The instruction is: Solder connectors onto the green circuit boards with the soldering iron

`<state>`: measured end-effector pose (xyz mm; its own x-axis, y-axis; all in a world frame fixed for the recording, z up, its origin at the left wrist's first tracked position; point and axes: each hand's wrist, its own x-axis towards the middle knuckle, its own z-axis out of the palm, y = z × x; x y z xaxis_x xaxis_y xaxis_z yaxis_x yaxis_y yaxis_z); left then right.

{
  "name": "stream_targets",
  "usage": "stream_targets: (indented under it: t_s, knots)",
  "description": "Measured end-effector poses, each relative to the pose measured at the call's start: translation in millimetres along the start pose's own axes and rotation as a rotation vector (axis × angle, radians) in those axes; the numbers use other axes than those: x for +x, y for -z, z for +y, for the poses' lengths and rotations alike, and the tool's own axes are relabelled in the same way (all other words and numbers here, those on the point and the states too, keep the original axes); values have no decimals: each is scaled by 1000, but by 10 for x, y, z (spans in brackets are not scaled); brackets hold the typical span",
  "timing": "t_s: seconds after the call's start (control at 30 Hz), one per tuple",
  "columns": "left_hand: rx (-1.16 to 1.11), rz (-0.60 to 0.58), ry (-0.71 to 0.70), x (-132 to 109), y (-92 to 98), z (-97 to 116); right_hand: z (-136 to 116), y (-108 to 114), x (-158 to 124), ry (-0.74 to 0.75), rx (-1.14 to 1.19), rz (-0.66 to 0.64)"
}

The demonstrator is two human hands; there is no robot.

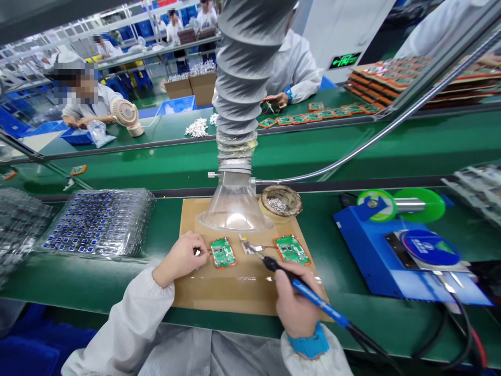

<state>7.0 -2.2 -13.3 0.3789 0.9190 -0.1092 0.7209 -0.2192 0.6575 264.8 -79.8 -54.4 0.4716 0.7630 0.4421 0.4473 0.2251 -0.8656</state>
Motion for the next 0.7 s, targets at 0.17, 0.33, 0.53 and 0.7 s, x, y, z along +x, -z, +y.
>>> stream_targets:
  t_s: [0.17,0.33,0.53,0.7]
  knots:
    - [0,-9,15,7,28,26,110,93,495,-71,9,271]
    - [109,-7,28,-56,4,109,90,2,683,-104,-97,147]
    - [-142,-44,233,-117,106,71,93,110,510,-110,21,226]
    - [-809,7,451,89,437,-112,-9,364,346,-13,36,37]
